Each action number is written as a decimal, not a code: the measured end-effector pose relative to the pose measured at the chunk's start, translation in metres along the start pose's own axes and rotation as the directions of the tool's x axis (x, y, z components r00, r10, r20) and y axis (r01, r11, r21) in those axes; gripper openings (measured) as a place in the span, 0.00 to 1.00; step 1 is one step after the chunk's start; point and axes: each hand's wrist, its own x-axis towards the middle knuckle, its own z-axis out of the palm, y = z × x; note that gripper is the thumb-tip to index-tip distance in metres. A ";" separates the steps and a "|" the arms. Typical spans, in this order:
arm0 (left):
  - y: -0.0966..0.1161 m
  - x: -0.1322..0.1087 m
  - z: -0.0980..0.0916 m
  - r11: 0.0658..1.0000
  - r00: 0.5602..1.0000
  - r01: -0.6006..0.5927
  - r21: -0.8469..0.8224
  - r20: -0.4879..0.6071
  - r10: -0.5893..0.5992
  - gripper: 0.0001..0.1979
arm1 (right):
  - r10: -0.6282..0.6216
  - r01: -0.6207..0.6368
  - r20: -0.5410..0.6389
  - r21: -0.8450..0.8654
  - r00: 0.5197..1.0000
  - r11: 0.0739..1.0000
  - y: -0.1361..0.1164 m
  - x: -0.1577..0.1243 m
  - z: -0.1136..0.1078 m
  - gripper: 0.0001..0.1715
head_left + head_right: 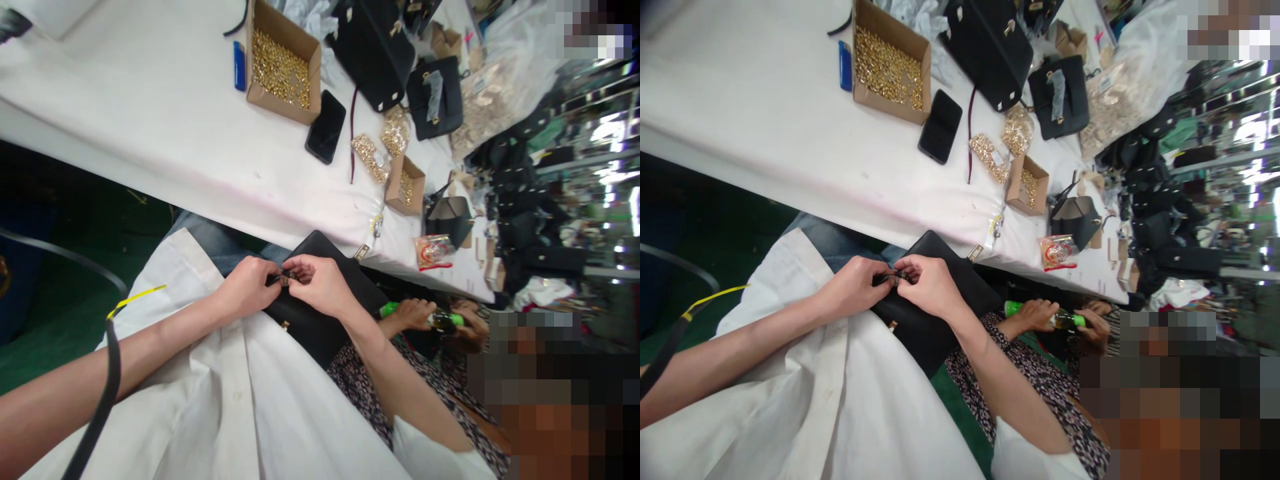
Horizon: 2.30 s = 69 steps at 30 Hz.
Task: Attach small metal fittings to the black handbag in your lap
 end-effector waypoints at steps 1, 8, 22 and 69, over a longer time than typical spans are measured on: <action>0.000 0.000 0.000 1.000 1.000 0.000 -0.003 0.003 0.000 0.08 | 0.000 0.000 -0.005 -0.002 1.000 1.000 0.000 0.000 0.000 0.19; -0.002 0.002 0.001 0.998 0.999 -0.014 -0.054 0.032 0.016 0.08 | -0.015 0.013 -0.035 -0.055 0.999 0.998 0.000 -0.003 0.005 0.18; -0.011 0.002 0.006 0.998 1.000 -0.011 -0.060 0.001 0.011 0.07 | -0.034 0.039 0.041 -0.112 0.999 0.993 -0.005 -0.002 0.000 0.17; -0.002 0.004 -0.005 0.999 0.996 0.014 -0.036 0.085 -0.011 0.08 | -0.079 0.061 -0.047 -0.305 0.996 0.951 -0.017 -0.020 0.006 0.19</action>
